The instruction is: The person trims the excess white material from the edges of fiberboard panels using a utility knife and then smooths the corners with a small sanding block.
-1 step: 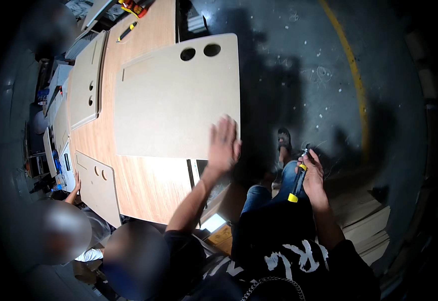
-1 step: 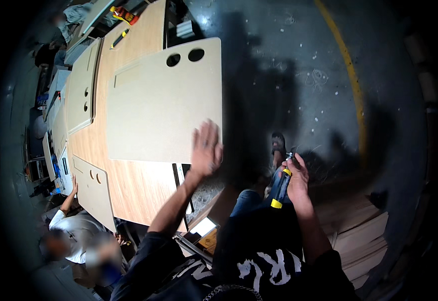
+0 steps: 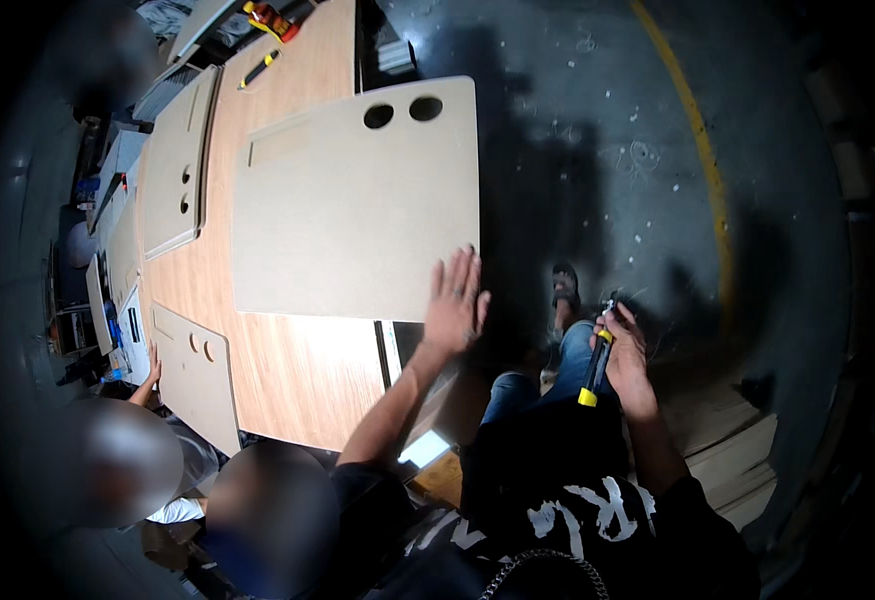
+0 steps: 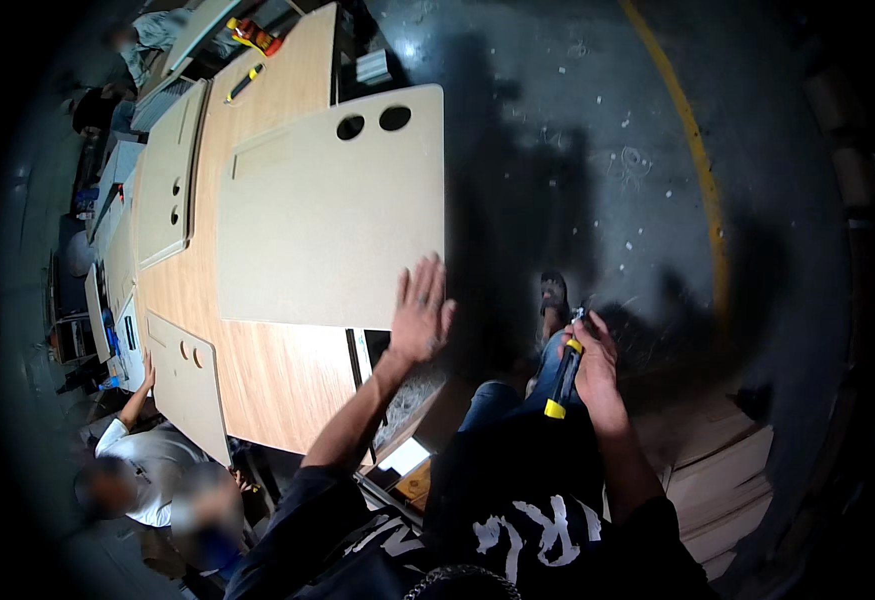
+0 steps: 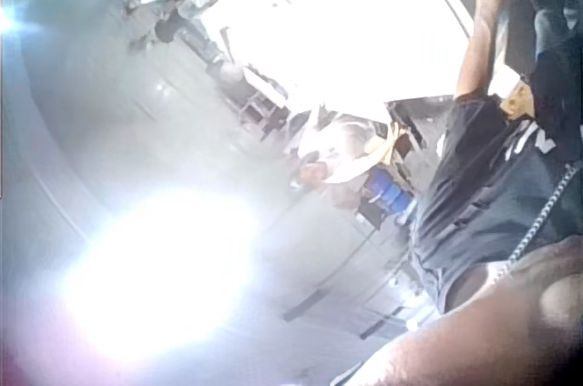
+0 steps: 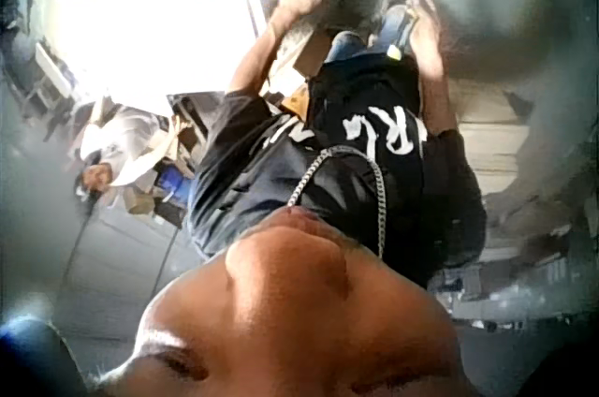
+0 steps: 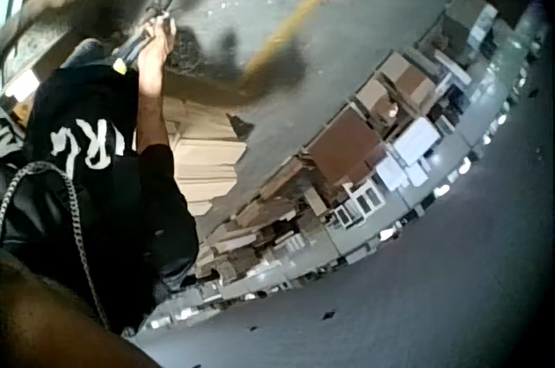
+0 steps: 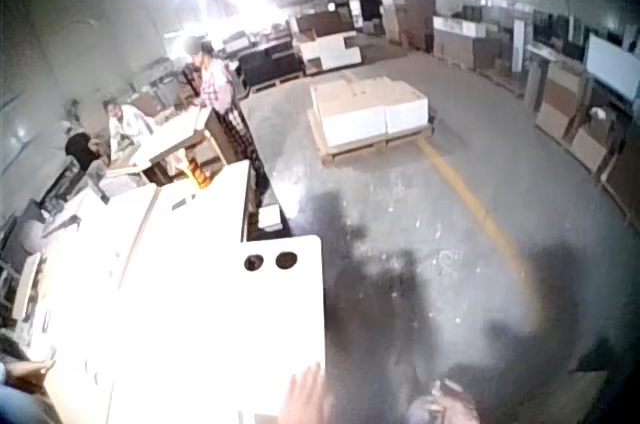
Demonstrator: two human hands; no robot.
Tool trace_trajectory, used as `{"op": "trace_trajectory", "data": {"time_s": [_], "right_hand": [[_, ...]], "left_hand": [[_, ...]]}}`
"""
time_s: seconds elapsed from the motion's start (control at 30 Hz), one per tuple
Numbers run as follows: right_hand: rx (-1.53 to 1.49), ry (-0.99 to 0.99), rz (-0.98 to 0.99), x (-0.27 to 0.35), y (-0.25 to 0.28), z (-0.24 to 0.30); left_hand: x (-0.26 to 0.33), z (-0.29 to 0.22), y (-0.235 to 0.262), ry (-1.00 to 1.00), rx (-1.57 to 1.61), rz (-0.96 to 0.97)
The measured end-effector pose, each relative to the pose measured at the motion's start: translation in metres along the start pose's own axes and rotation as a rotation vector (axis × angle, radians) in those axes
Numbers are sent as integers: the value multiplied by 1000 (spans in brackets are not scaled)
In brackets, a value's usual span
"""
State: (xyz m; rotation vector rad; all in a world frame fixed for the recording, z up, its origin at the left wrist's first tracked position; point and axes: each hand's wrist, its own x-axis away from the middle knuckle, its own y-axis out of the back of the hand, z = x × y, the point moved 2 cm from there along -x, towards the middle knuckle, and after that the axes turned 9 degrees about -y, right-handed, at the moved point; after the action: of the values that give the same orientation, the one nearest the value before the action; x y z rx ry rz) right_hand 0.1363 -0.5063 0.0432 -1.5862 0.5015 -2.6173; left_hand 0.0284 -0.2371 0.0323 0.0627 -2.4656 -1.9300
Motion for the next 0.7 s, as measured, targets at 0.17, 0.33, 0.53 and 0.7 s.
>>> {"op": "trace_trajectory", "data": {"time_s": [0.17, 0.33, 0.53, 0.7], "right_hand": [[140, -195, 249, 22, 7, -8], [244, -181, 190, 25, -9, -5], [401, -143, 236, -10, -47, 27], [300, -247, 327, -68, -72, 83]], "left_hand": [[7, -12, -1, 6, -345, 211], [-8, -9, -13, 24, -65, -1], [-63, 25, 1, 51, -169, 62], [-147, 64, 4, 100, -212, 22]]}}
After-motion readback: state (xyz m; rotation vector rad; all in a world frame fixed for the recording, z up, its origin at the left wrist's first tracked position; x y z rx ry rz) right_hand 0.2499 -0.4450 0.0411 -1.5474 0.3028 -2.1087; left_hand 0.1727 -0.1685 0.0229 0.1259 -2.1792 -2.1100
